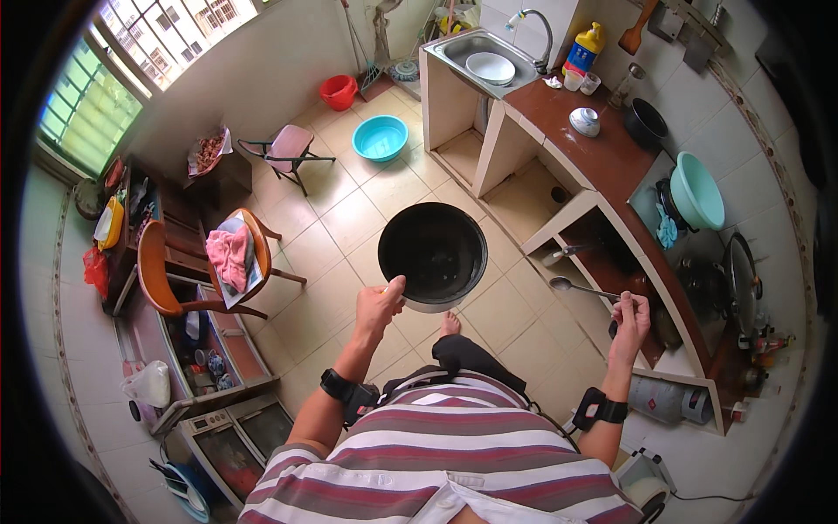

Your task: Kneading dough on a counter, washing a pot in the sink, and putting away a bag of flour.

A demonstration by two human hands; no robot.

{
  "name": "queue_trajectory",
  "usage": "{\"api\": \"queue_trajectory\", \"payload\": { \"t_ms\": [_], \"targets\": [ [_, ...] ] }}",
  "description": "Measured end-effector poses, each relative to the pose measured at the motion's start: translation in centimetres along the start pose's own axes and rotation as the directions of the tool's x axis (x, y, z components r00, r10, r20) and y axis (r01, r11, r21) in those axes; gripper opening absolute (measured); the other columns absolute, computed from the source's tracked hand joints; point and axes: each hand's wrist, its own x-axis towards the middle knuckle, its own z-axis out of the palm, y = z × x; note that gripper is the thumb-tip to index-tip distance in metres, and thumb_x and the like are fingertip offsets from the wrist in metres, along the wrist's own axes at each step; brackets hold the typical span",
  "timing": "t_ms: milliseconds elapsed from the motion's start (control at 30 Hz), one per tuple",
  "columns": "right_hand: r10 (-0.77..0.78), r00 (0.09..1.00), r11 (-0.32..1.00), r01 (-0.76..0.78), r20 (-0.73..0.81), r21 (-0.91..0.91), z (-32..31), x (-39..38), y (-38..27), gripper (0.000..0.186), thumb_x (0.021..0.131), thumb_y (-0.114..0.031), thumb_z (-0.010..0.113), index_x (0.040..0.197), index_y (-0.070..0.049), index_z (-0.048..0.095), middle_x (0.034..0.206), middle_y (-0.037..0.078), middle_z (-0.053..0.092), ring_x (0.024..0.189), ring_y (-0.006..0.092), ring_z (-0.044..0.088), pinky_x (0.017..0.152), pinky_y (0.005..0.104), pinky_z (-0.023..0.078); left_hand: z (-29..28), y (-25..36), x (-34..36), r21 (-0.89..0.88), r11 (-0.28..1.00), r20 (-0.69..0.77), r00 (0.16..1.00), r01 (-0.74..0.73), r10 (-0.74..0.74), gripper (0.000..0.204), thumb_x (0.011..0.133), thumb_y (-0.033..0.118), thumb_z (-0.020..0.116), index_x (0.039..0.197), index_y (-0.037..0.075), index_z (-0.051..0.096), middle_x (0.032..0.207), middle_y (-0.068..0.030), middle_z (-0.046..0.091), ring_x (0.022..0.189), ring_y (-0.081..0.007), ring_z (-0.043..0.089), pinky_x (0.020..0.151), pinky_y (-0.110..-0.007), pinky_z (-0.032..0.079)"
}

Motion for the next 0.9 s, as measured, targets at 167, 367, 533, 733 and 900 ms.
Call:
{"api": "queue_trajectory", "payload": {
  "t_ms": [167, 367, 533, 733, 900],
  "targets": [
    [-0.054, 0.989, 0.998, 0.05, 0.136, 0.031, 12.0, 10.9, -1.7, 0.02, 0.093, -0.023, 0.063, 0.084, -0.007, 0.056, 0.069, -0.002, 0.054, 0.062, 0.0046, 0.047, 0.059, 0.0194, 0.038, -1.3, 6.4, 10.0, -0.042, 0.999, -0.093, 0.996, 0.004, -0.008, 0.052, 0.086, 0.043, 0.066, 0.052, 0.004, 0.056, 0.051, -0.003, 0.053, 0.043, -0.0068, 0.043, 0.04, -0.022, 0.03],
    [-0.147, 0.962, 0.989, 0.136, 0.229, 0.065, 23.0, 21.0, -4.3, 0.018, 0.094, -0.021, 0.062, 0.084, -0.007, 0.056, 0.071, -0.002, 0.054, 0.066, 0.005, 0.048, 0.061, 0.0205, 0.039, -0.5, 13.9, 24.0, -0.099, 0.991, -0.094, 0.992, -0.091, 0.082, 0.054, 0.087, 0.046, 0.065, 0.052, 0.006, 0.053, 0.051, -0.0013, 0.049, 0.041, -0.0048, 0.037, 0.038, -0.022, 0.023],
    [-0.136, 0.982, 0.991, 0.133, 0.132, 0.031, 27.0, 27.6, -4.7, 0.018, 0.094, -0.021, 0.062, 0.085, -0.008, 0.056, 0.07, -0.002, 0.054, 0.066, 0.0051, 0.049, 0.06, 0.0203, 0.04, 1.4, 22.0, 37.4, 0.062, 0.986, -0.038, 0.986, -0.157, 0.16, 0.058, 0.082, 0.055, 0.067, 0.054, 0.004, 0.058, 0.05, -0.0003, 0.052, 0.041, -0.0064, 0.042, 0.039, -0.022, 0.029],
    [-0.064, 0.996, 0.998, 0.065, -0.06, 0.007, 30.0, 32.4, -5.0, 0.018, 0.094, -0.021, 0.063, 0.086, -0.006, 0.057, 0.07, -0.001, 0.054, 0.064, 0.0059, 0.049, 0.061, 0.0207, 0.041, 5.4, 31.5, 52.5, 0.291, 0.918, 0.099, 0.963, -0.269, 0.25, 0.063, 0.082, 0.055, 0.064, 0.055, -0.002, 0.063, 0.05, -0.006, 0.057, 0.05, -0.0121, 0.056, 0.053, -0.027, 0.043],
    [-0.052, 0.993, 0.999, 0.05, -0.108, -0.021, 31.6, 37.2, -4.8, 0.02, 0.094, -0.023, 0.061, 0.086, -0.005, 0.057, 0.068, -0.001, 0.054, 0.063, 0.0058, 0.049, 0.06, 0.021, 0.041, 10.3, 37.5, 61.2, 0.404, 0.864, 0.098, 0.953, -0.301, 0.286, 0.065, 0.076, 0.056, 0.068, 0.052, -0.003, 0.059, 0.051, -0.0079, 0.055, 0.047, -0.0155, 0.051, 0.047, -0.031, 0.04]
  ]
}}
